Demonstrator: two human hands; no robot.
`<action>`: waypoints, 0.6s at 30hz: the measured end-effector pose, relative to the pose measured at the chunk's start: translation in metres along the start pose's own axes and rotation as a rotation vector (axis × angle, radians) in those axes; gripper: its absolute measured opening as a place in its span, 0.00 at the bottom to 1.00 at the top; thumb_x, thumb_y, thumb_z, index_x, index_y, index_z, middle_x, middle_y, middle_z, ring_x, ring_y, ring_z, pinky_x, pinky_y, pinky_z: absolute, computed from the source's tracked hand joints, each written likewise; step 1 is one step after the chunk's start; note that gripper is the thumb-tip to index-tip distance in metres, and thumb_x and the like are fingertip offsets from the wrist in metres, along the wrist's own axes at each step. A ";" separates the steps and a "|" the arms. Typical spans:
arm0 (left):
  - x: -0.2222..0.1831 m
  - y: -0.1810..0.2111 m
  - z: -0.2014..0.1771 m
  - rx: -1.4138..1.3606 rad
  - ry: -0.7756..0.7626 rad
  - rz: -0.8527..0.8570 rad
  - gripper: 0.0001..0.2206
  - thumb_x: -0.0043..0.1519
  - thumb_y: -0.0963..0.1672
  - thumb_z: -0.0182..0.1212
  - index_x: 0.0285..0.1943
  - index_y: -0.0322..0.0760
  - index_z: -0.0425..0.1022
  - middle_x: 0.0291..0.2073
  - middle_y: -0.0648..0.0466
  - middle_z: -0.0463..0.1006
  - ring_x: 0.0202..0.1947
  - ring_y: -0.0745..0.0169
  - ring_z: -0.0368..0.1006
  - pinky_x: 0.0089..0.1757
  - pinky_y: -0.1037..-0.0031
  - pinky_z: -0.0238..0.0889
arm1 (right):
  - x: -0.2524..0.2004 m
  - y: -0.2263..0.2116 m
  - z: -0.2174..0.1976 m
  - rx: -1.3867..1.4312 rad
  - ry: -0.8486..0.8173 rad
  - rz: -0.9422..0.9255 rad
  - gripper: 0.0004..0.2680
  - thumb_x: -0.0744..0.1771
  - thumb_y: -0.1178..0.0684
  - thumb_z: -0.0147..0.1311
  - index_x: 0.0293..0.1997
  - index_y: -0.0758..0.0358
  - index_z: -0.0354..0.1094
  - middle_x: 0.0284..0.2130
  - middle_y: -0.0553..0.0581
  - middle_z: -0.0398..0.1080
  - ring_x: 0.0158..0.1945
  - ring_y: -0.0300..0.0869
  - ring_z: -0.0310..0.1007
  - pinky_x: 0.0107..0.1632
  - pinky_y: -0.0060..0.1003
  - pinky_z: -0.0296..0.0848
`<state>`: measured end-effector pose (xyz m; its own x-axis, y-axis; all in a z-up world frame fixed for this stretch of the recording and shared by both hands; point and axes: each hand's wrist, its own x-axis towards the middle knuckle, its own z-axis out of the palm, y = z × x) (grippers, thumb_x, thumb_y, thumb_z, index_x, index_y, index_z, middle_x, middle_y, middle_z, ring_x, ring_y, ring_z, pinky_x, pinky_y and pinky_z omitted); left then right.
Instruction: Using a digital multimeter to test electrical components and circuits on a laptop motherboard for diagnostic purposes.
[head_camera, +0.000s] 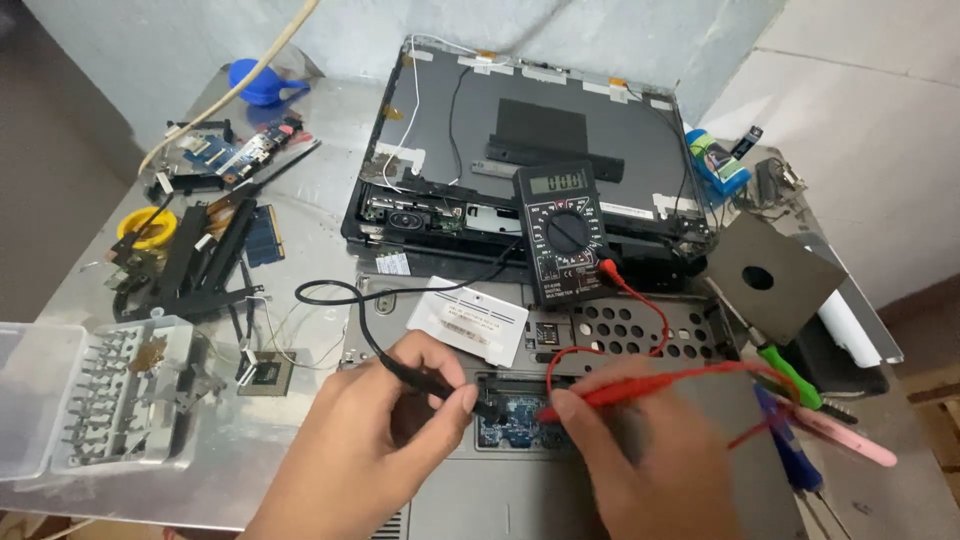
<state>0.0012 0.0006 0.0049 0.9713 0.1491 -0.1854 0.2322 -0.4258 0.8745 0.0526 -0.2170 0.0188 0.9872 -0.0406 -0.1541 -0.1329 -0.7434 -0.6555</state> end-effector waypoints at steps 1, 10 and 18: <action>0.000 0.000 0.000 -0.001 0.002 0.002 0.04 0.70 0.48 0.70 0.43 0.50 0.82 0.16 0.62 0.77 0.18 0.68 0.66 0.28 0.75 0.58 | -0.003 -0.002 -0.005 -0.001 0.002 -0.003 0.08 0.66 0.42 0.66 0.37 0.50 0.85 0.36 0.45 0.89 0.43 0.36 0.89 0.50 0.34 0.85; 0.001 0.007 -0.004 0.020 0.005 0.034 0.03 0.69 0.47 0.69 0.41 0.53 0.80 0.20 0.66 0.83 0.19 0.71 0.70 0.30 0.76 0.61 | 0.049 -0.029 -0.039 0.075 0.387 -0.821 0.08 0.75 0.59 0.49 0.50 0.66 0.78 0.58 0.61 0.76 0.33 0.38 0.69 0.39 0.32 0.65; 0.002 0.022 -0.009 0.035 -0.078 -0.129 0.03 0.70 0.49 0.68 0.45 0.55 0.80 0.26 0.66 0.83 0.25 0.71 0.70 0.34 0.78 0.63 | 0.155 -0.014 -0.008 -0.234 0.281 -1.034 0.06 0.70 0.49 0.63 0.51 0.52 0.80 0.48 0.56 0.72 0.53 0.52 0.76 0.56 0.54 0.70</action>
<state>0.0082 0.0000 0.0276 0.9340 0.1357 -0.3305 0.3557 -0.4390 0.8251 0.2079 -0.2184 0.0095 0.6012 0.5466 0.5829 0.7613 -0.6135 -0.2099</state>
